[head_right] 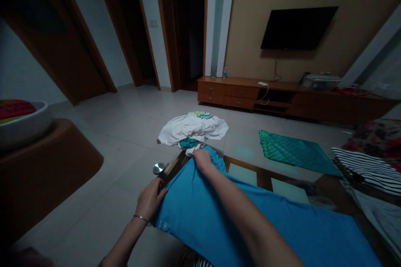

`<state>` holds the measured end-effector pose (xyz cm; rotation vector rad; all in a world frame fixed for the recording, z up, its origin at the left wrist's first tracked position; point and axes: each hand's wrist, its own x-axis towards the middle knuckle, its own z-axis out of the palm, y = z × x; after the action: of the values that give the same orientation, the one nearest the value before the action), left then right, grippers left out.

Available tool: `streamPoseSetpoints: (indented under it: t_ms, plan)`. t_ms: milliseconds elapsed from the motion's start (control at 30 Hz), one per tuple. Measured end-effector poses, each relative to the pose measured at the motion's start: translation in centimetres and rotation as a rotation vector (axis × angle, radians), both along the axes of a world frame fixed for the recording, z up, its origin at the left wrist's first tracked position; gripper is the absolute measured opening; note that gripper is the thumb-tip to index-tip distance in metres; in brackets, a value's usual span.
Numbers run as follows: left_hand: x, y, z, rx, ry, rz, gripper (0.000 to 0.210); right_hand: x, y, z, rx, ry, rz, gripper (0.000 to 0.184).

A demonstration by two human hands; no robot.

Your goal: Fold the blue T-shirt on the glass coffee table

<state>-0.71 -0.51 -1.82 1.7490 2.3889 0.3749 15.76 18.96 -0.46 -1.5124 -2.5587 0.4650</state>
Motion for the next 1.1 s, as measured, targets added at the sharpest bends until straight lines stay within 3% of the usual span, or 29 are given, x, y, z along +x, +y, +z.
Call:
streamPoseSetpoints:
  t_ms: [167,300,433,567,767,933,1100]
  plan:
    - [0.1,-0.1,0.4,-0.026,0.093,-0.016,0.019,0.8,-0.2,0.0,0.051,0.073,-0.061,0.032]
    - [1.3,0.5,0.6,0.101,0.193,-0.048,0.022,4.8,0.7,0.6,0.083,0.124,-0.208,0.034]
    - [4.1,3.1,-0.1,0.192,0.115,-0.321,0.029,9.1,0.8,0.5,0.066,0.112,-0.320,0.029]
    - [6.8,5.9,-1.5,0.097,0.113,-0.496,0.041,10.0,0.3,-0.7,0.017,0.114,-0.298,0.033]
    - [7.6,7.0,-3.1,0.005,0.239,-0.471,0.055,10.9,1.4,-1.5,-0.057,0.081,-0.359,0.017]
    - [7.5,6.8,-3.3,0.040,0.270,-0.465,0.055,13.7,2.0,-1.0,-0.052,0.037,-0.467,0.025]
    - [7.8,6.8,-2.7,0.014,0.267,-0.459,0.055,12.7,1.8,-1.3,-0.063,-0.002,-0.446,0.041]
